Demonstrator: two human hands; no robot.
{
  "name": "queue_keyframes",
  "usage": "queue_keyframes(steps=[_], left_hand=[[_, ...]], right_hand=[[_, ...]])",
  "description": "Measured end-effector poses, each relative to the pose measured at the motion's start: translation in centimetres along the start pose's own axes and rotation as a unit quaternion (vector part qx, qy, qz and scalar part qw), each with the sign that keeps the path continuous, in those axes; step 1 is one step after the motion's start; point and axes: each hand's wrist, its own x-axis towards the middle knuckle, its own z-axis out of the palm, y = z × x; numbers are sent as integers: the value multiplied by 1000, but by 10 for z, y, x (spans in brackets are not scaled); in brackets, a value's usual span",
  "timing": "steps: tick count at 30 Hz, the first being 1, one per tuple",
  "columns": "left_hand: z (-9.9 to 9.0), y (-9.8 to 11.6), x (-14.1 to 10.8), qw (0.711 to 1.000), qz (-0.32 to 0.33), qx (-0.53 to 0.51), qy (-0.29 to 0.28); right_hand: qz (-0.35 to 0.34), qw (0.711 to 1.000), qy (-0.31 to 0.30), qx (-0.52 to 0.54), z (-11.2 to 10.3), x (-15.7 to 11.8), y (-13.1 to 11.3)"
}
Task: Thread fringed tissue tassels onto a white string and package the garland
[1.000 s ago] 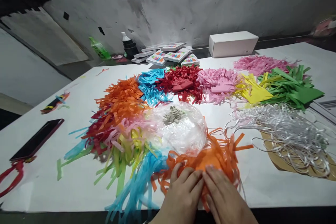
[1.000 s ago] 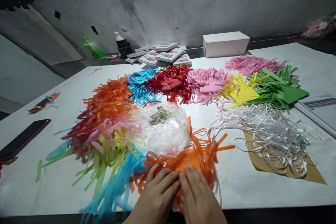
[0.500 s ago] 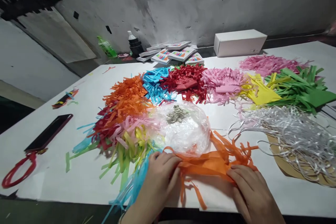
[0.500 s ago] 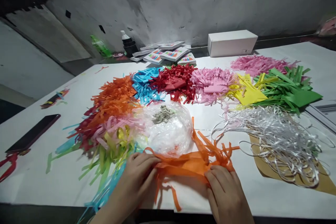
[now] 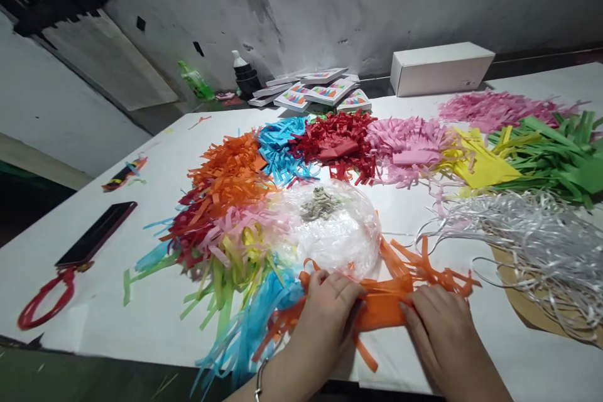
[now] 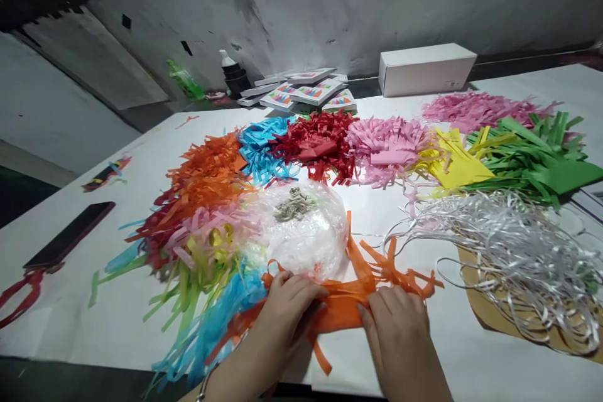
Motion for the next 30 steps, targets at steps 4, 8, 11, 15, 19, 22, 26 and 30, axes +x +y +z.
queue_keyframes(steps=[4, 8, 11, 15, 19, 22, 26, 30], left_hand=[[-2, -2, 5, 997, -43, 64, -14], [-2, 0, 15, 989, -78, 121, -42], [-2, 0, 23, 984, -100, 133, -67], [-2, 1, 26, 981, -119, 134, -75], [0, 1, 25, 986, -101, 121, -50], [4, -2, 25, 987, -95, 125, -39], [1, -11, 17, 993, -75, 95, 7], [-20, -13, -2, 985, -36, 92, 140]], right_hand=[[7, 998, 1, -58, 5, 10, -1], [4, 994, 7, -112, 10, 17, -3], [12, 990, -7, -143, 9, 21, -5], [28, 976, 49, -209, -2, 22, -8], [-106, 983, 104, -106, -9, 15, -16], [-150, 985, 88, -13, 0, 9, -24], [-139, 985, 100, -6, 14, 9, -25], [-134, 986, 97, 6, 12, 9, -19]])
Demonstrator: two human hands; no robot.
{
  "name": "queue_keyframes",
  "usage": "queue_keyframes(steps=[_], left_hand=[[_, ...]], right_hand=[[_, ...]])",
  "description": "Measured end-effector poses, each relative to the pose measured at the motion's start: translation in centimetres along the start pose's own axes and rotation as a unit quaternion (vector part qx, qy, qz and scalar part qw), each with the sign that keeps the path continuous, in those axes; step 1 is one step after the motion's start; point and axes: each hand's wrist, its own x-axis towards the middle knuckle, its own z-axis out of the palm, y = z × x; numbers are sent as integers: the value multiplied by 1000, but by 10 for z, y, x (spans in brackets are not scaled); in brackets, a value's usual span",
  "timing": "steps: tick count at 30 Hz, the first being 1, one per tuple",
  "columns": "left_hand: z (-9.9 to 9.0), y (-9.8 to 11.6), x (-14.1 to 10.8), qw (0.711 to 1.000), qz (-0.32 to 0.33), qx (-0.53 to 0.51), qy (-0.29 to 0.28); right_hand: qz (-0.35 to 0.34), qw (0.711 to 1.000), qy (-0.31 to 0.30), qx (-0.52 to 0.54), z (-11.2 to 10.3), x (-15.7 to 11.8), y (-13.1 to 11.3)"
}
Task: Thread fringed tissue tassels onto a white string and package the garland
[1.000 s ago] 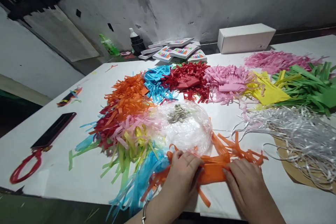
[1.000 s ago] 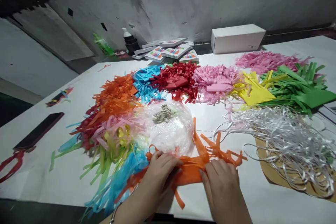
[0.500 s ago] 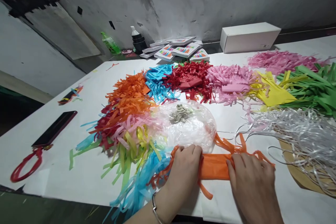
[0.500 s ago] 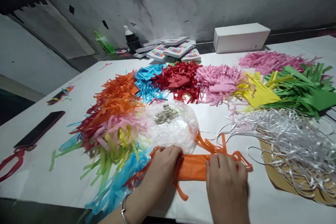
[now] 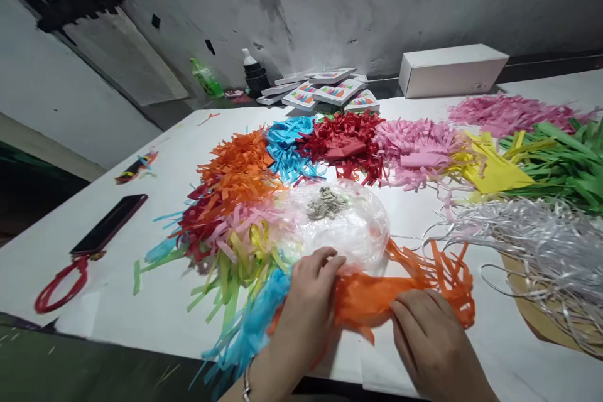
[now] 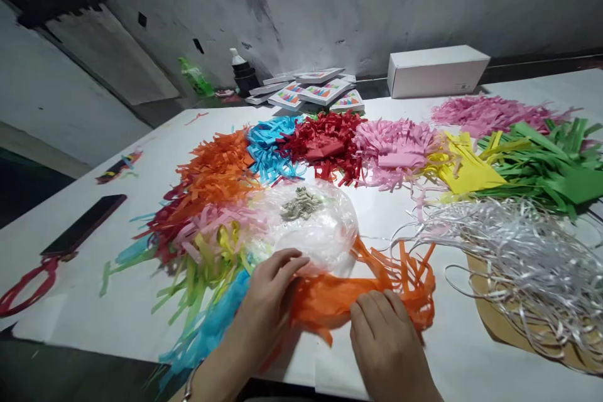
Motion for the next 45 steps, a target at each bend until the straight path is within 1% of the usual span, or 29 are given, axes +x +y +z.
queue_keyframes(steps=[1, 2, 3, 5, 6, 7, 9, 11, 13, 15, 17, 19, 21, 23, 25, 27, 28, 30, 31, 33, 35, 38, 40, 42, 44, 45], left_hand=[[-5, 1, -3, 999, 17, 5, 29], [-9, 4, -6, 998, 42, 8, 40], [-10, 8, -9, 997, 71, 8, 34], [-4, 15, -14, 991, 131, -1, -13], [2, 19, -16, 988, 148, -6, -36], [9, 21, -18, 987, 153, -10, -51], [21, 22, -21, 988, 137, -26, -66], [26, 19, -22, 990, 117, -47, -70], [24, 14, -23, 989, 108, -68, -77], [18, 9, -23, 987, 103, -78, -91], [11, 6, -23, 986, 86, -83, -115], [7, 6, -21, 985, 60, -85, -141], [6, 8, -18, 985, 25, -69, -156], [6, 11, -12, 986, -18, -30, -160], [7, 14, -7, 984, -57, 19, -168], [8, 15, -2, 979, -75, 56, -181], [9, 14, -1, 977, -77, 67, -186], [10, 14, 0, 976, -73, 77, -189], [10, 13, 0, 976, -70, 78, -190], [11, 14, 0, 976, -72, 78, -193], [10, 14, 0, 974, -77, 75, -200], [3, 11, 1, 971, -66, 52, -222], [-7, 3, 0, 968, -53, 49, -242], [-20, -10, -2, 964, -59, 77, -248], [-35, -24, -5, 967, -74, 115, -215], [-41, -29, -8, 972, -74, 127, -182]], right_hand=[[5, 1000, -1, 2, -2, 0, 0], [10, 1000, 1, 4, -3, 0, -1], [14, 1000, 6, 8, -5, 0, -4], [15, 999, 7, 29, -6, 4, -10], [16, 999, 5, 45, -7, 7, -13], [17, 998, -1, 60, -6, 10, -16], [25, 996, -18, 78, -4, 13, -18], [28, 996, -29, 75, -3, 12, -16], [21, 997, -35, 66, -5, 6, -11], [19, 998, -28, 61, -10, -2, -4], [37, 998, -28, 49, -14, -9, 0], [73, 996, -37, 36, -16, -13, 2], [109, 993, -46, 20, -14, -12, 2], [138, 989, -54, -11, -9, -8, 1], [150, 984, -72, -61, -5, -1, 1], [157, 978, -79, -116, -5, 6, 1], [158, 975, -70, -139, -6, 8, 1], [152, 976, -32, -153, -10, 9, 0], [140, 981, -13, -133, -11, 9, -1], [91, 994, 7, -63, -10, 7, -4], [35, 999, 1, -3, -5, 5, -7], [-8, 1000, -16, 6, 3, 5, -10], [-13, 1000, -17, 4, 7, 5, -9], [-5, 1000, -16, 7, 8, 4, -7], [13, 1000, -3, 13, 8, 3, -6], [22, 1000, 4, 15, 8, 2, -6]])
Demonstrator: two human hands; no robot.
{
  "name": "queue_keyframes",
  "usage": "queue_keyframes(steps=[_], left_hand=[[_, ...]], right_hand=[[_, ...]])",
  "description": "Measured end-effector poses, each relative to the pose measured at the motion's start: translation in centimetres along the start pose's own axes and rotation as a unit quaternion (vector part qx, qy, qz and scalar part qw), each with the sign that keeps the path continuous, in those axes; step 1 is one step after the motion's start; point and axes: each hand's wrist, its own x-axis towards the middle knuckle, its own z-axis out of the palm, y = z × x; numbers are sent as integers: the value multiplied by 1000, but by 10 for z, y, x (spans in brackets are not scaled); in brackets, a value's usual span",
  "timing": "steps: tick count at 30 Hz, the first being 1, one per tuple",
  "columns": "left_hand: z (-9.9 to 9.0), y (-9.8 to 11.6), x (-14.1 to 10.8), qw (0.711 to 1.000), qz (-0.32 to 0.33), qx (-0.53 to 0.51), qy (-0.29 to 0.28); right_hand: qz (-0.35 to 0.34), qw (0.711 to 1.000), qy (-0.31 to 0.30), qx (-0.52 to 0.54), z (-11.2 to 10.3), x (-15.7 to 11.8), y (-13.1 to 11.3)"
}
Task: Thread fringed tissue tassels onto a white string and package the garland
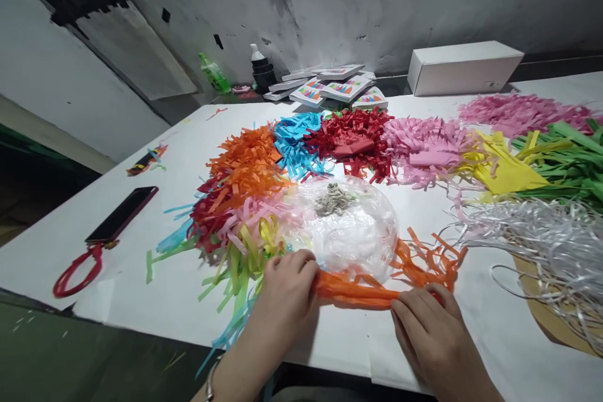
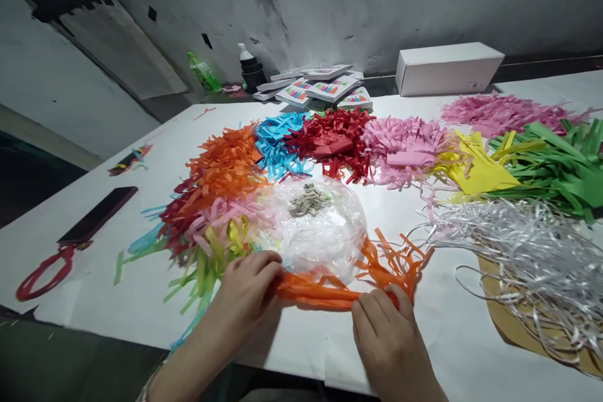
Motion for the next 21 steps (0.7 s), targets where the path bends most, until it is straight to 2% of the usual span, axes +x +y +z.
queue_keyframes(steps=[3, 5, 8, 11, 15, 21], left_hand=[[-6, -1, -9, 992, 40, -17, 121], [-2, 13, -12, 981, 105, -58, 151], [17, 42, -10, 973, 183, -101, 103], [41, 57, -3, 971, 186, -127, 82], [52, 50, 0, 968, 183, -154, 74], [42, 32, -9, 964, 216, -138, 75]], right_hand=[[16, 1000, -1, 9, -1, -1, -1], [18, 1000, -5, 18, -3, 0, -3], [9, 999, 18, 45, -7, 5, -8], [11, 998, 1, 64, -9, 8, -11], [2, 998, -46, 41, -10, 7, -8], [-20, 998, -19, 51, -23, -5, 8]])
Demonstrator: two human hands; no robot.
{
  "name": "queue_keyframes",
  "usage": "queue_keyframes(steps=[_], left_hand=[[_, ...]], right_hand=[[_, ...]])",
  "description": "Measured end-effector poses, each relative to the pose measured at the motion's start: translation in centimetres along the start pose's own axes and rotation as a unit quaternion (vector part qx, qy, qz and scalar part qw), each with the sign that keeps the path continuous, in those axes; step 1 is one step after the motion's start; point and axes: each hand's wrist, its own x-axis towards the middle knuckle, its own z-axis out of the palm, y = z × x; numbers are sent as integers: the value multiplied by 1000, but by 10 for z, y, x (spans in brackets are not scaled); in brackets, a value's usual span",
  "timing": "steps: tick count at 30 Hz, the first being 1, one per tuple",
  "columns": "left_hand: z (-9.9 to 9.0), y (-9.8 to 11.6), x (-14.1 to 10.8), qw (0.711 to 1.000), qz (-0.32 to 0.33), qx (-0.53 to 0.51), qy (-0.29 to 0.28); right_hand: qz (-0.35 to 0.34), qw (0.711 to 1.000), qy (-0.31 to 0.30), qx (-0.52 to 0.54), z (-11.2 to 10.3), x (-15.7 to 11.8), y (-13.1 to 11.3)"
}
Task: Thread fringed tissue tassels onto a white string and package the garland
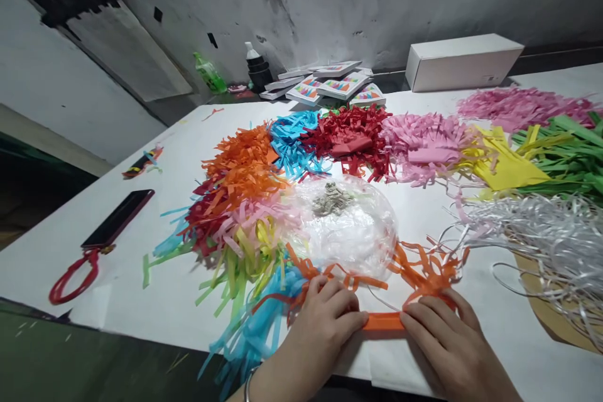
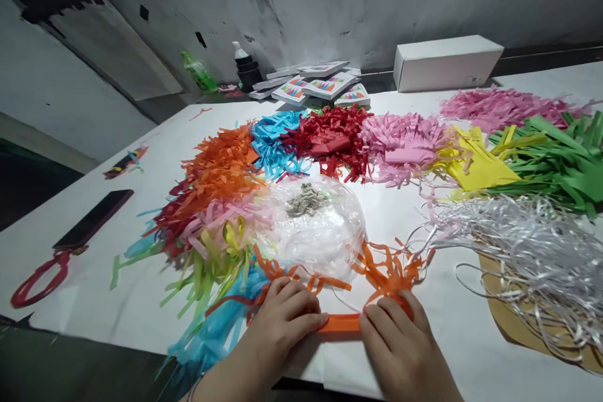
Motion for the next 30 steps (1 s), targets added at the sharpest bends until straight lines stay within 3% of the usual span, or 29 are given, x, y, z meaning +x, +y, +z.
queue_keyframes(steps=[4, 9, 15, 18, 21, 25, 30], left_hand=[[-5, 2, -7, 1000, -2, -16, -4], [-5, 8, -4, 985, -127, -114, 20], [-11, 15, 8, 976, -195, -89, -45], [-13, 19, 12, 980, -184, -22, -77], [-12, 22, 13, 981, -168, 28, -88], [-8, 20, 13, 989, -126, 32, -70], [-2, 16, 9, 998, -36, 24, -49]], right_hand=[[-3, 1000, -31, 4, -12, -12, 5], [99, 994, -37, 16, -8, -9, 0], [155, 985, -36, -64, 0, 1, 0], [151, 984, -37, -85, -2, 1, 1], [73, 995, -14, -62, 1, 2, -5], [-21, 999, -43, -24, 11, 9, -17], [21, 999, -43, 5, 20, 13, -20]])
